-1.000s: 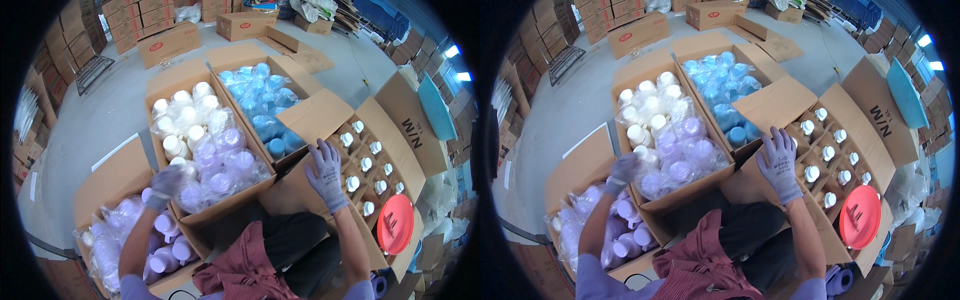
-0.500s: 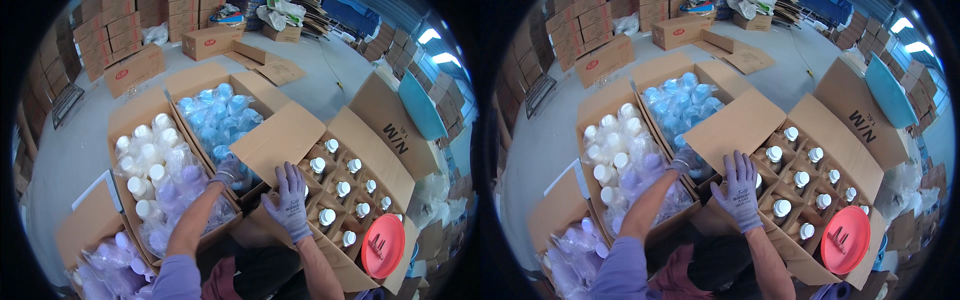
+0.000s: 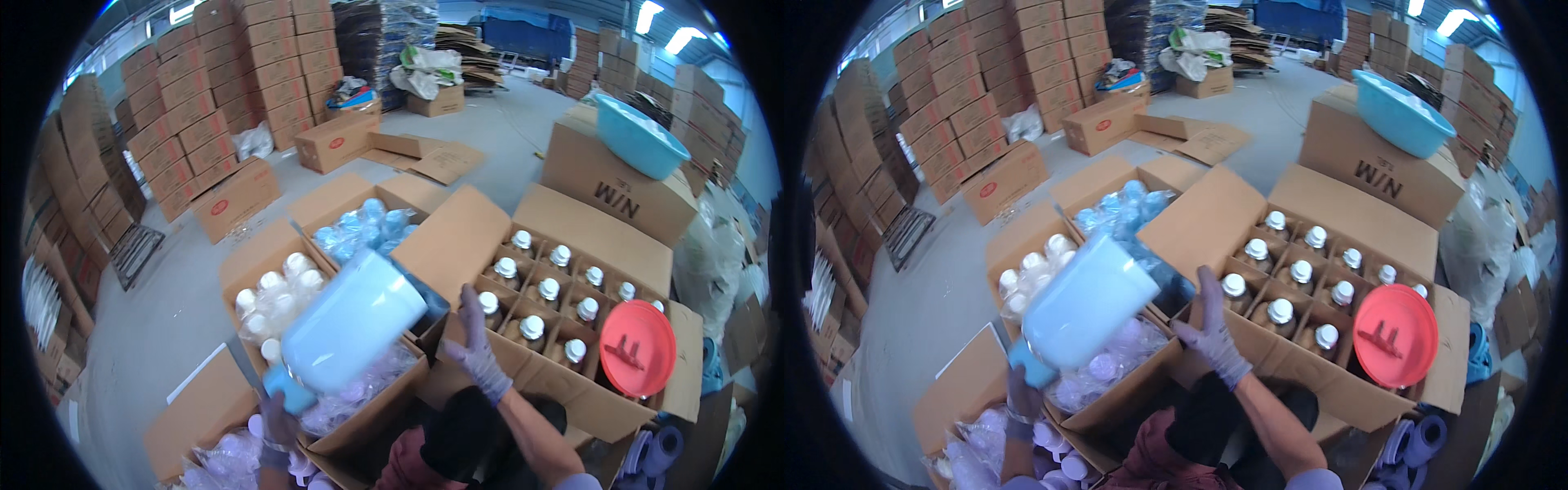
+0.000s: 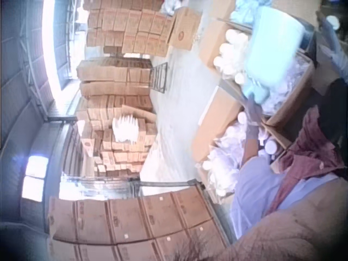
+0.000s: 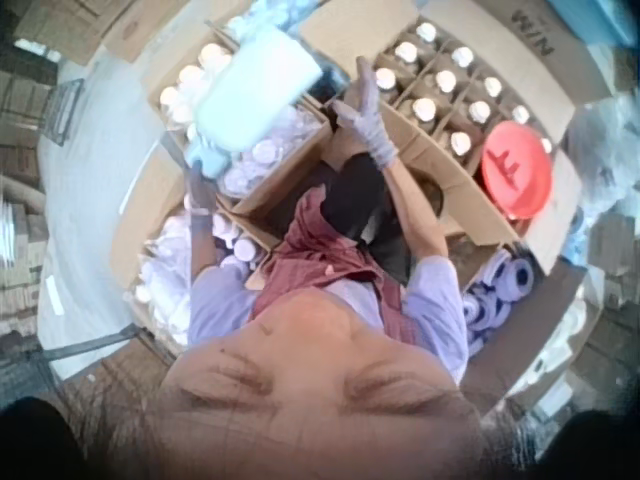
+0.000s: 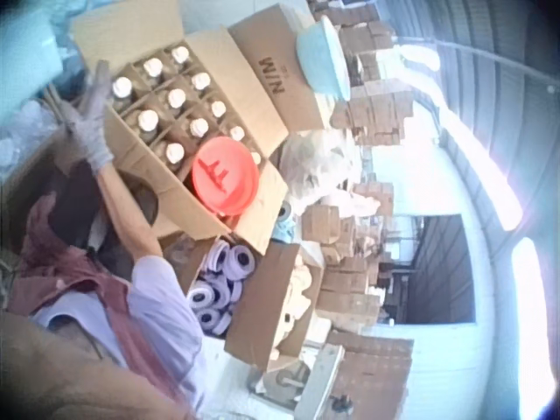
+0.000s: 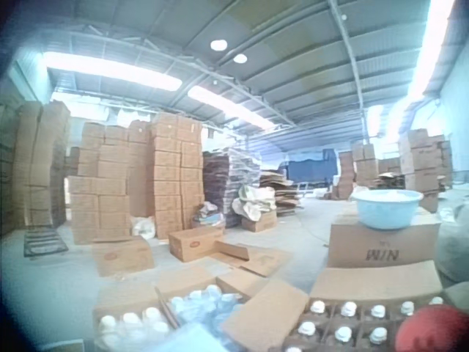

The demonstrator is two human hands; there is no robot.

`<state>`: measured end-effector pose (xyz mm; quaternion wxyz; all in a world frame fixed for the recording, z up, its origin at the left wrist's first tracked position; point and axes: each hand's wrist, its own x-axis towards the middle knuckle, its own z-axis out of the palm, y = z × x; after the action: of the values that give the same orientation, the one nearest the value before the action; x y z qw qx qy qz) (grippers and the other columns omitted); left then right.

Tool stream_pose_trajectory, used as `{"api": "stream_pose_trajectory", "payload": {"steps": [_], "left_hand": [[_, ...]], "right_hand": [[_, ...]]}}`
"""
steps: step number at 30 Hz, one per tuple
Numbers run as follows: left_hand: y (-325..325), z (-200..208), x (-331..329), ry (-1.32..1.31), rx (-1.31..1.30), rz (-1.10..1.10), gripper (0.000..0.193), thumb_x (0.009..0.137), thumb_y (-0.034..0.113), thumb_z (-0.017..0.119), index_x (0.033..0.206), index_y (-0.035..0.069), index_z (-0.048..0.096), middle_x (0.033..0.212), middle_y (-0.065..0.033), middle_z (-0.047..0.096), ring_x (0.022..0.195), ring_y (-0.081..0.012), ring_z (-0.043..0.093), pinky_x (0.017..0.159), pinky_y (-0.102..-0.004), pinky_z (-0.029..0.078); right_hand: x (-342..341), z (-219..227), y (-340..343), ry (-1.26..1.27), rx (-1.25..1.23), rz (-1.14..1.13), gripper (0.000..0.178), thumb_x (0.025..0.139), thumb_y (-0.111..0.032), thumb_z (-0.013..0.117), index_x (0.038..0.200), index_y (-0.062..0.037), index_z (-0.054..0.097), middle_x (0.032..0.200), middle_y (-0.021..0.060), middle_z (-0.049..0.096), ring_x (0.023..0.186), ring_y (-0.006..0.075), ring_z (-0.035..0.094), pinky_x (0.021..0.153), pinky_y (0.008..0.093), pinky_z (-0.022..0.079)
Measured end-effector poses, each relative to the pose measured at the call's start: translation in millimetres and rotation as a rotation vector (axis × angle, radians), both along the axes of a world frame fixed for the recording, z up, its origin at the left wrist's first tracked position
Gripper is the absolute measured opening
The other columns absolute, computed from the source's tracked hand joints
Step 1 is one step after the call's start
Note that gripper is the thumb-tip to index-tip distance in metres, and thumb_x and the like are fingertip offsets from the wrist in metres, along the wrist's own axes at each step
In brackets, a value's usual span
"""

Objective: The person assembles thermos bottles by inserting stainless steel inner bottles into colored outer shells, then attaching matching lids and rings. The person repeatedly picks up components from nearby boxes and a red tray, fits them together, and places the completed units aside.

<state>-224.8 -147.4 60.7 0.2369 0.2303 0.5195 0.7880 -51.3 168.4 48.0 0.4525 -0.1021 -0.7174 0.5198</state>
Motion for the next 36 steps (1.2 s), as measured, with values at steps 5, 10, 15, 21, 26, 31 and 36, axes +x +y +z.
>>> {"api": "stream_pose_trajectory", "payload": {"steps": [5, 10, 15, 21, 26, 31, 36], "left_hand": [[17.5, -61.1, 127.3, -0.843, -0.014, -0.568, 0.089, 0.088, 0.077, 0.039, 0.140, 0.004, 0.042, 0.110, -0.0238, 0.062, 0.064, -0.0248, 0.062, 0.045, -0.0300, 0.048], [34.2, -89.0, 124.9, -0.961, -0.146, -0.880, 0.090, 0.085, 0.081, 0.034, 0.136, 0.007, 0.047, 0.104, -0.0223, 0.062, 0.060, -0.0223, 0.057, 0.048, -0.0256, 0.047], [204.2, 33.1, 143.1, -0.185, 0.080, -0.737, 0.055, 0.097, 0.018, 0.058, 0.146, 0.001, 0.040, 0.132, -0.0107, 0.057, 0.119, -0.0196, 0.056, 0.106, -0.0320, 0.043], [387.9, 66.8, 289.4, 1.217, 0.291, -0.639, 0.071, 0.084, 0.031, 0.075, 0.145, 0.007, 0.048, 0.144, -0.0222, 0.047, 0.131, -0.0333, 0.048, 0.110, -0.0419, 0.038], [411.5, 17.8, 313.7, 1.458, 0.077, -0.791, 0.063, 0.085, 0.039, 0.072, 0.137, 0.008, 0.055, 0.135, -0.0231, 0.054, 0.127, -0.0395, 0.051, 0.109, -0.0453, 0.039], [339.9, 49.0, 228.0, 0.687, -0.072, -0.792, 0.037, 0.097, 0.018, 0.060, 0.130, 0.000, 0.058, 0.122, -0.0117, 0.065, 0.111, -0.0190, 0.061, 0.097, -0.0328, 0.048], [244.7, 16.4, 172.4, 0.531, -0.286, -0.981, 0.037, 0.101, 0.025, 0.056, 0.128, 0.000, 0.061, 0.118, -0.0080, 0.067, 0.112, -0.0143, 0.061, 0.099, -0.0313, 0.048]], "right_hand": [[105.7, 62.9, -28.9, 0.095, -0.230, 0.218, 0.027, 0.068, -0.015, 0.074, 0.080, -0.0068, 0.052, 0.141, 0.0193, 0.052, 0.133, 0.0284, 0.045, 0.111, 0.0421, 0.031], [260.0, 105.9, -18.2, 0.124, -0.230, -0.213, 0.025, 0.070, -0.011, 0.076, 0.076, -0.0065, 0.052, 0.132, 0.0178, 0.058, 0.128, 0.0329, 0.051, 0.108, 0.0471, 0.041], [302.7, 101.5, -87.9, -0.492, 0.167, -0.241, 0.029, 0.081, -0.030, 0.077, 0.081, -0.0044, 0.063, 0.110, 0.0143, 0.067, 0.114, 0.0271, 0.060, 0.097, 0.0416, 0.046], [257.8, 34.9, -123.8, -0.897, 0.315, -0.191, 0.054, 0.083, -0.052, 0.071, 0.108, -0.0046, 0.066, 0.106, 0.0140, 0.062, 0.099, 0.0313, 0.060, 0.088, 0.0398, 0.047], [270.0, 38.8, -72.0, -0.655, 0.180, -0.133, 0.039, 0.090, -0.040, 0.066, 0.108, -0.0050, 0.065, 0.100, 0.0147, 0.062, 0.099, 0.0333, 0.060, 0.088, 0.0409, 0.049], [249.3, 18.8, 24.1, -0.536, 0.558, -0.681, 0.027, 0.085, -0.014, 0.067, 0.109, -0.0062, 0.060, 0.108, 0.0160, 0.058, 0.094, 0.0350, 0.060, 0.082, 0.0441, 0.051], [197.0, -8.0, 93.8, -1.237, 0.360, -0.511, 0.041, 0.085, -0.024, 0.065, 0.122, -0.0107, 0.055, 0.119, 0.0234, 0.057, 0.101, 0.0403, 0.062, 0.085, 0.0473, 0.053]]}}
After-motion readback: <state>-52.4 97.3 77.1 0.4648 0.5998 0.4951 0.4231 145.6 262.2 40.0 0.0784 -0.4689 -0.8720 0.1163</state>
